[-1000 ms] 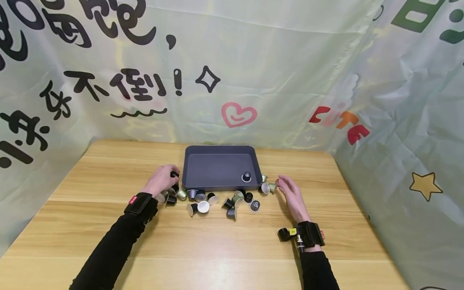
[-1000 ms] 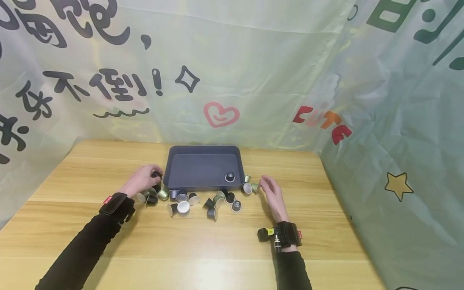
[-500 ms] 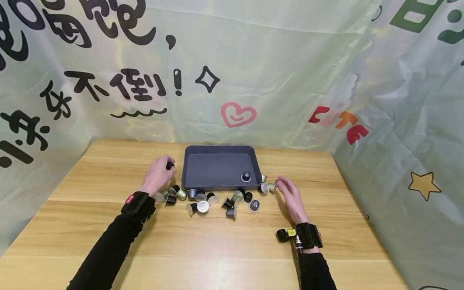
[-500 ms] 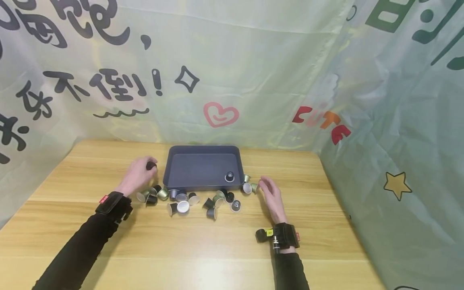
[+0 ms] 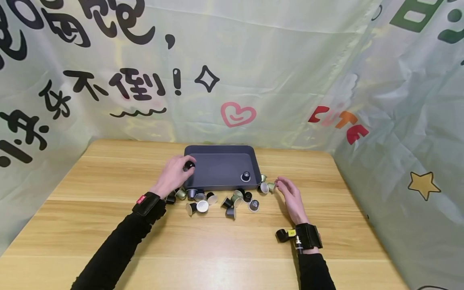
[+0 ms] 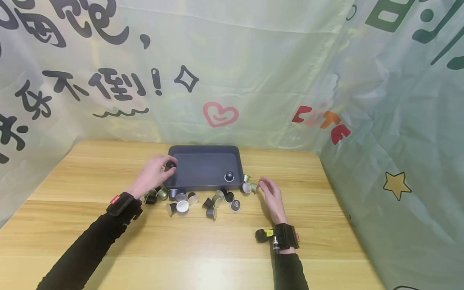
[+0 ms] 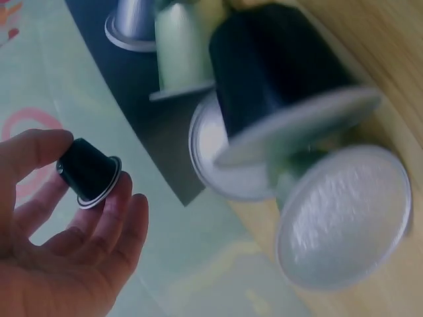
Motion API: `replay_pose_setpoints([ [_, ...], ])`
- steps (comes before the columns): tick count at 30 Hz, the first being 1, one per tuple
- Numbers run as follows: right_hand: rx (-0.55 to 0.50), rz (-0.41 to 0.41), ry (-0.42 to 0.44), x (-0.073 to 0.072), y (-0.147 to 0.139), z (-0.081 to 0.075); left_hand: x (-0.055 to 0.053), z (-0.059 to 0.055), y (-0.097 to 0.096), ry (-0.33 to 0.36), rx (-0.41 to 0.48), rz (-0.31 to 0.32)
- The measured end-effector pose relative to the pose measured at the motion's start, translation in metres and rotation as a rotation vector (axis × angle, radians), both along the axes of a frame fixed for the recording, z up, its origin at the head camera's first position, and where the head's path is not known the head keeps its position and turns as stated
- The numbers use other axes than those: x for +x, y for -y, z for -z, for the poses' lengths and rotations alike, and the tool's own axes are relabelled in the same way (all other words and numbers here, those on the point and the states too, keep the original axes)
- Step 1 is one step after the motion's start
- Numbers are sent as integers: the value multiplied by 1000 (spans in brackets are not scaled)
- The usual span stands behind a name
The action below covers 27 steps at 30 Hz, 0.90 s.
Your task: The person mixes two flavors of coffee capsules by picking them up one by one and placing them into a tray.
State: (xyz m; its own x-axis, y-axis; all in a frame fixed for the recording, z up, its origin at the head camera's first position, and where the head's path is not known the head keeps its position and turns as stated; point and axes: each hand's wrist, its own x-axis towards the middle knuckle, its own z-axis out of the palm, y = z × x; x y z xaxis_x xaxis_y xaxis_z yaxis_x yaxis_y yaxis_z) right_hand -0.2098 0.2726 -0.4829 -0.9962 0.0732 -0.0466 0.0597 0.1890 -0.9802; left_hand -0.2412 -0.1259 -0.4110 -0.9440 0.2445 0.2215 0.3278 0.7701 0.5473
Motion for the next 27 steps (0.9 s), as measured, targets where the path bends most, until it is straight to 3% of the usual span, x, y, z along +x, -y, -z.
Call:
replay_pose_setpoints([
  [8,-12,4,-5,0,1,0,0,10,-9,-56,-70,54],
  [12,-21,7,-6,2,1,1,0,13,-8,-44,-59,60],
  [16,-18,12,0,3,1,1,4,14,-2,13,43,35],
  [21,-15,14,4,3,2,1,17,15,17,52,208,-29],
  [27,-15,18,-11,2,1,1,32,25,42,88,298,-76],
])
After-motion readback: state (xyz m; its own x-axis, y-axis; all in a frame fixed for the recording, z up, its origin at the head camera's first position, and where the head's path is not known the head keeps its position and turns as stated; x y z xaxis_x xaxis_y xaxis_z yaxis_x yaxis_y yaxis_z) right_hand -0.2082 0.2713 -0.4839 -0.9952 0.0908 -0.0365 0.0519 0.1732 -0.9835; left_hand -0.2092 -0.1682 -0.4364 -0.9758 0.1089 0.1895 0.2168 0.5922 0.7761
